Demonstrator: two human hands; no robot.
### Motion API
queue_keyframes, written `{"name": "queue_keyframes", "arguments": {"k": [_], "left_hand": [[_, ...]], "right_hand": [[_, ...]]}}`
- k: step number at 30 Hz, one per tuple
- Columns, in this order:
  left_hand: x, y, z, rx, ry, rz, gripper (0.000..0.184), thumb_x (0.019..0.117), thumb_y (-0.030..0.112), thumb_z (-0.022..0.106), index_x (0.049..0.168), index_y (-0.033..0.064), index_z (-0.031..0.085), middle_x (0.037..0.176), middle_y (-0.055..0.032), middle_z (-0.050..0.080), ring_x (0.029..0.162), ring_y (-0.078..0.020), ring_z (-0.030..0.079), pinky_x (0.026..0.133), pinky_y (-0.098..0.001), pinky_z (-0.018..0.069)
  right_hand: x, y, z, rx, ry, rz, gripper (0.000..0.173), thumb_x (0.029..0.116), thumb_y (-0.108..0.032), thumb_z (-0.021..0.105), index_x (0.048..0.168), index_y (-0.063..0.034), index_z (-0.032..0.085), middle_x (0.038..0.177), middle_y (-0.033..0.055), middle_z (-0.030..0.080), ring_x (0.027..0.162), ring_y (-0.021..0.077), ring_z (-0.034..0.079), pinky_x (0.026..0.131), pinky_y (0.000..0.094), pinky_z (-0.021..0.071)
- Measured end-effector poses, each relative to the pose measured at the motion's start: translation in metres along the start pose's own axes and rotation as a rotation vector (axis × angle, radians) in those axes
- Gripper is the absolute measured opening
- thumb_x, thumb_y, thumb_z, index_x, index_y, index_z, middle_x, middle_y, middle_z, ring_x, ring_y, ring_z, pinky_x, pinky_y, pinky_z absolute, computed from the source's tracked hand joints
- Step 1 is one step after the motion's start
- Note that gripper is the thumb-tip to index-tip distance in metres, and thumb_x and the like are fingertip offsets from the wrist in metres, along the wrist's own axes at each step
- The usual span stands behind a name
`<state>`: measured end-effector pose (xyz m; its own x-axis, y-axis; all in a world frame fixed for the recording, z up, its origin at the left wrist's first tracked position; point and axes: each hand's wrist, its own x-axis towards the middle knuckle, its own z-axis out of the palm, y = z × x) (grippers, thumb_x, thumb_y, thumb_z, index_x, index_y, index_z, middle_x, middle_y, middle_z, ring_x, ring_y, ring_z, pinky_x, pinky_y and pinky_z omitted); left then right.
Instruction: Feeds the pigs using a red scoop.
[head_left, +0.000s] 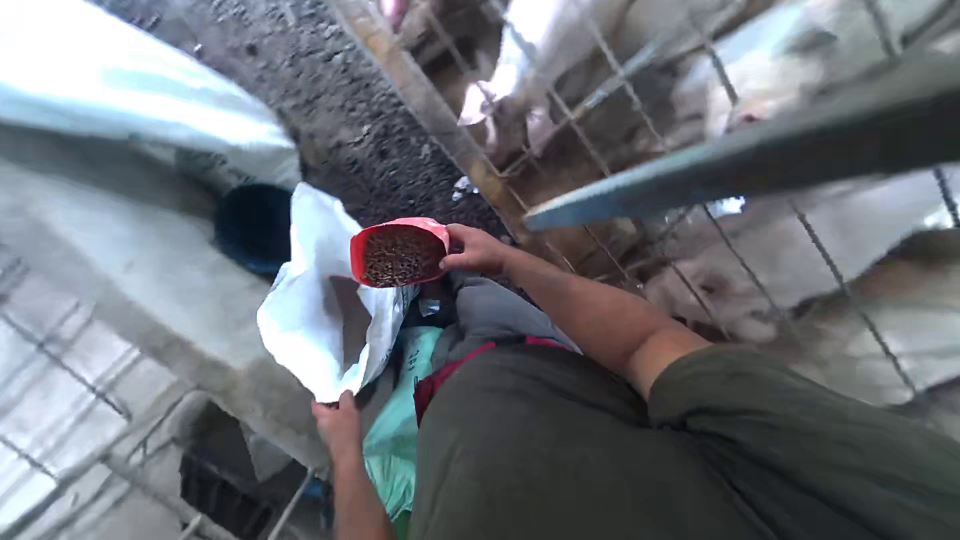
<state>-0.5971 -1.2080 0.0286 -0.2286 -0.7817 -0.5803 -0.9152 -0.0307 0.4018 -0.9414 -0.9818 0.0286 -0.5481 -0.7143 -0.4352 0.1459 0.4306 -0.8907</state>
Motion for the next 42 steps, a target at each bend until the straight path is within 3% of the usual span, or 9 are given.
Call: {"name": "queue_keyframes", "arguments": {"k": [7,12,15,19,24,30,35,38,42], "left_hand": [[0.027,0.004,-0.016,0.402,-0.069,0.073,0.060,0.1036,0.041,0.057,0.140,-0.0061,0.053,0.134,-0.0304,0.060,0.127,-0.0444,0.058,0.108,-0.0627,0.0430],[0.035,0.014,-0.003,0.496,-0.122,0.089,0.054,0.1023,0.042,0.058,0.131,-0.0038,0.061,0.124,-0.0289,0.065,0.116,-0.0430,0.063,0.099,-0.0641,0.0473],[0.027,0.018,0.008,0.526,-0.121,0.085,0.052,0.1017,0.039,0.059,0.131,-0.0033,0.060,0.125,-0.0290,0.065,0.118,-0.0436,0.062,0.100,-0.0648,0.0466],[0.009,0.023,0.025,0.583,-0.082,0.087,0.052,0.1026,0.035,0.059,0.135,-0.0061,0.057,0.131,-0.0324,0.061,0.127,-0.0470,0.057,0.105,-0.0664,0.0419],[-0.001,0.025,0.043,0.611,-0.016,0.091,0.055,0.1019,0.035,0.059,0.139,-0.0059,0.053,0.136,-0.0335,0.058,0.131,-0.0481,0.053,0.108,-0.0673,0.0393],[-0.020,0.013,0.043,0.531,0.044,0.044,0.051,0.1026,0.032,0.057,0.136,-0.0060,0.055,0.135,-0.0323,0.059,0.130,-0.0459,0.054,0.108,-0.0654,0.0403],[-0.037,0.006,0.036,0.438,0.051,-0.031,0.052,0.1044,0.034,0.055,0.138,-0.0054,0.054,0.135,-0.0304,0.059,0.130,-0.0435,0.056,0.107,-0.0626,0.0421],[-0.042,0.006,0.028,0.327,0.035,-0.086,0.051,0.1067,0.036,0.050,0.139,-0.0042,0.054,0.127,-0.0278,0.064,0.115,-0.0390,0.064,0.099,-0.0586,0.0486],[-0.039,0.001,0.020,0.123,0.013,-0.133,0.049,0.1099,0.036,0.041,0.140,-0.0007,0.051,0.110,-0.0202,0.067,0.086,-0.0257,0.066,0.080,-0.0470,0.0543]], "right_hand": [[-0.194,0.146,-0.003,0.212,0.580,0.345,0.056,0.0922,-0.047,0.072,0.131,-0.0077,0.064,0.116,0.0161,0.071,0.105,0.0271,0.069,0.093,0.0533,0.0568],[-0.276,0.224,0.014,0.476,0.802,0.718,0.052,0.1030,-0.042,0.061,0.134,-0.0007,0.061,0.119,0.0189,0.071,0.109,0.0266,0.071,0.099,0.0461,0.0581],[-0.294,0.264,0.013,0.512,0.877,0.915,0.060,0.1046,-0.054,0.049,0.126,-0.0009,0.066,0.120,0.0204,0.070,0.114,0.0307,0.067,0.101,0.0529,0.0523],[-0.279,0.314,-0.025,0.633,0.955,1.051,0.070,0.1041,-0.063,0.041,0.121,0.0005,0.067,0.110,0.0205,0.068,0.099,0.0299,0.067,0.089,0.0509,0.0558],[-0.241,0.385,-0.105,0.674,0.973,1.027,0.067,0.1066,-0.058,0.040,0.140,-0.0009,0.054,0.123,0.0234,0.062,0.107,0.0335,0.063,0.092,0.0545,0.0534],[-0.237,0.360,-0.166,0.403,0.833,1.064,0.043,0.1090,-0.034,0.044,0.132,-0.0003,0.059,0.114,0.0199,0.062,0.095,0.0277,0.062,0.086,0.0488,0.0520],[-0.266,0.317,-0.169,0.378,0.809,1.114,0.038,0.1022,-0.012,0.050,0.137,-0.0001,0.056,0.130,0.0243,0.058,0.111,0.0336,0.060,0.093,0.0546,0.0497],[-0.290,0.329,-0.155,0.335,0.827,1.109,0.046,0.1089,-0.037,0.043,0.129,0.0003,0.062,0.117,0.0219,0.063,0.100,0.0320,0.062,0.088,0.0544,0.0506],[-0.317,0.312,-0.128,0.219,0.703,1.101,0.052,0.1074,-0.043,0.045,0.127,0.0013,0.063,0.113,0.0214,0.065,0.097,0.0300,0.064,0.088,0.0517,0.0528]]}}
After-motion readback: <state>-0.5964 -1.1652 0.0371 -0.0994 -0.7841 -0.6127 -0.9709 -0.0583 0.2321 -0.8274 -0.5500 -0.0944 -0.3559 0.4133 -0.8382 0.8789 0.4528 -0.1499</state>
